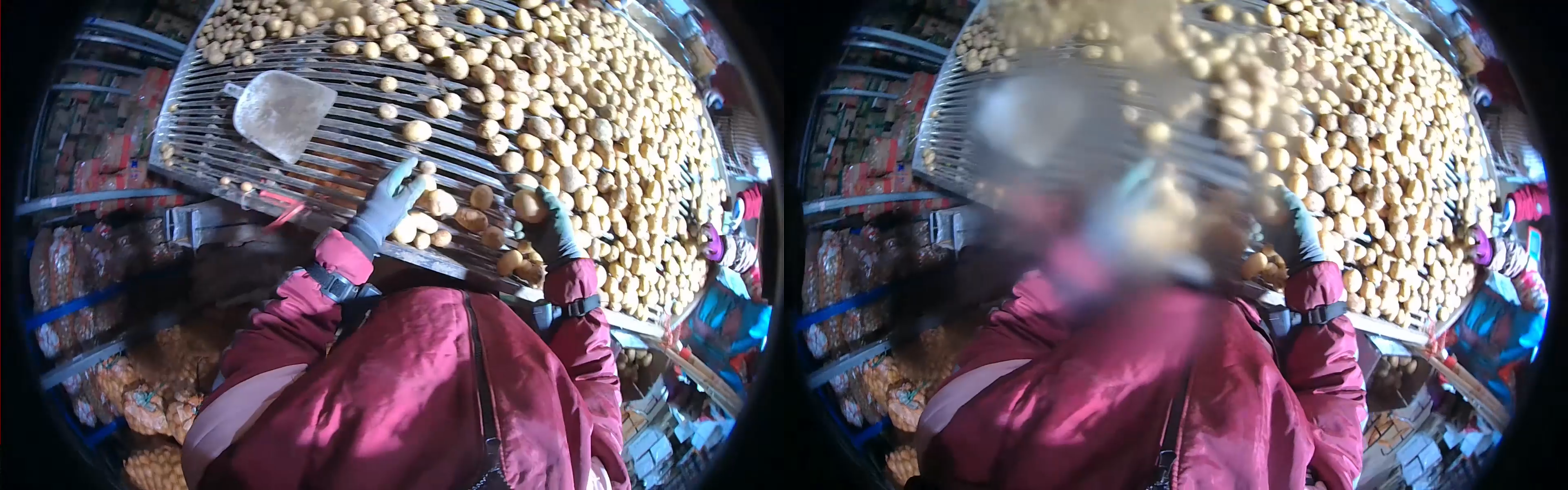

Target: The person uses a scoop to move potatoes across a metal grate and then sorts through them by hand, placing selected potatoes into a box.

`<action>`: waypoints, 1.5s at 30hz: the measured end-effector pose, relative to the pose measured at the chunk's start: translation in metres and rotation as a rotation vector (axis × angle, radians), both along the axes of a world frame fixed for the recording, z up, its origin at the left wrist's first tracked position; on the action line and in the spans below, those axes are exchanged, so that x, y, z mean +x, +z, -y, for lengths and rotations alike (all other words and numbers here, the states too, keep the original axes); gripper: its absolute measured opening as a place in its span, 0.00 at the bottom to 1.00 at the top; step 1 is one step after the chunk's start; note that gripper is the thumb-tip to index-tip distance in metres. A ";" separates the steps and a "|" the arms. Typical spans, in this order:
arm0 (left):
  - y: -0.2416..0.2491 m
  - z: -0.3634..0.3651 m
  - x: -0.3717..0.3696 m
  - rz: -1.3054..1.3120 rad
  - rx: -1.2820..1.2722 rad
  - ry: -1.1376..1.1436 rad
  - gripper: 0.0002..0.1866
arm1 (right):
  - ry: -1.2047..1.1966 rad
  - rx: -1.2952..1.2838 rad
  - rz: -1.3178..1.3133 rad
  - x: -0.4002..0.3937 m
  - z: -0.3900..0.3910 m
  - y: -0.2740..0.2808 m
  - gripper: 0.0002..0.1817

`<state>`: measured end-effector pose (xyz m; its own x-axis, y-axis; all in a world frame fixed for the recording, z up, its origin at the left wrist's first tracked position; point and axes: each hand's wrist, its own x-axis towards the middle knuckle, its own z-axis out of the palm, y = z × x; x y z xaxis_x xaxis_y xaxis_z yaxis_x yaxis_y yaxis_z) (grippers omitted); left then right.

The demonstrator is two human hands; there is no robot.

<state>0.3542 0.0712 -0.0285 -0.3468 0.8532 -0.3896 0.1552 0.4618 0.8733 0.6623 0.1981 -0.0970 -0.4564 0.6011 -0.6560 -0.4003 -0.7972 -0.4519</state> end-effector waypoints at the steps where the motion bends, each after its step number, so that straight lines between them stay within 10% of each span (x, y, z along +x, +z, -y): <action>1: 0.017 -0.006 0.012 -0.184 0.136 -0.095 0.28 | 0.203 0.764 0.455 0.010 0.008 0.004 0.30; 2: 0.022 -0.010 0.019 -0.374 0.274 -0.187 0.27 | 0.424 1.519 0.909 0.020 0.016 0.006 0.34; 4: 0.012 -0.016 -0.004 -0.263 0.484 -0.170 0.25 | 0.411 1.138 0.867 0.069 0.026 -0.064 0.36; 7: -0.040 -0.025 -0.057 0.080 0.194 -0.036 0.20 | -0.113 0.125 0.308 0.028 0.048 0.047 0.26; 8: -0.063 -0.022 -0.068 0.351 0.261 0.086 0.18 | 0.239 0.820 0.797 0.063 0.057 0.018 0.25; 10: -0.052 -0.008 -0.069 0.131 -0.033 -0.204 0.20 | -0.170 0.379 0.420 0.053 0.070 0.037 0.27; 14: -0.032 0.029 -0.015 -0.709 0.208 -0.787 0.29 | -0.154 0.104 0.165 0.084 0.087 0.037 0.26; 17: -0.035 0.016 -0.003 -0.594 0.081 -0.764 0.28 | -0.261 0.429 0.342 0.072 0.104 0.037 0.24; 18: -0.037 0.010 -0.003 -0.510 0.007 -0.741 0.26 | -0.246 0.038 0.118 0.088 0.100 0.022 0.19; 22: -0.035 -0.015 -0.013 0.245 -0.300 -0.269 0.19 | 0.020 0.529 0.392 0.073 0.103 0.035 0.16; 26: -0.038 -0.029 -0.009 0.339 -0.225 -0.249 0.19 | 0.231 1.094 0.764 0.070 0.107 0.047 0.13; 31: -0.001 -0.048 0.047 0.412 -0.258 -0.181 0.19 | 0.178 0.763 0.577 0.072 0.121 0.027 0.10; 33: -0.011 -0.053 0.075 0.393 -0.278 -0.329 0.19 | 0.203 0.495 0.374 0.074 0.116 0.010 0.21; 36: -0.016 -0.040 0.151 0.017 0.333 -0.952 0.20 | 0.165 0.660 0.407 0.066 0.118 -0.015 0.26; 39: -0.026 -0.047 0.181 -0.052 0.193 -1.066 0.21 | 0.129 0.579 0.396 0.107 0.116 0.007 0.21; 41: 0.002 -0.065 0.185 0.100 0.052 -0.862 0.21 | -0.164 0.163 0.304 0.142 0.119 0.088 0.20; 45: 0.008 -0.104 0.178 -0.135 0.195 -0.753 0.19 | -0.458 0.149 0.661 0.295 0.153 0.090 0.17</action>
<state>0.5324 0.1757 -0.0205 0.3173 0.9260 -0.2044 0.4760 0.0309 0.8789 0.9569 0.0448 -0.0074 0.3091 0.7363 -0.6019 -0.2855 -0.5319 -0.7972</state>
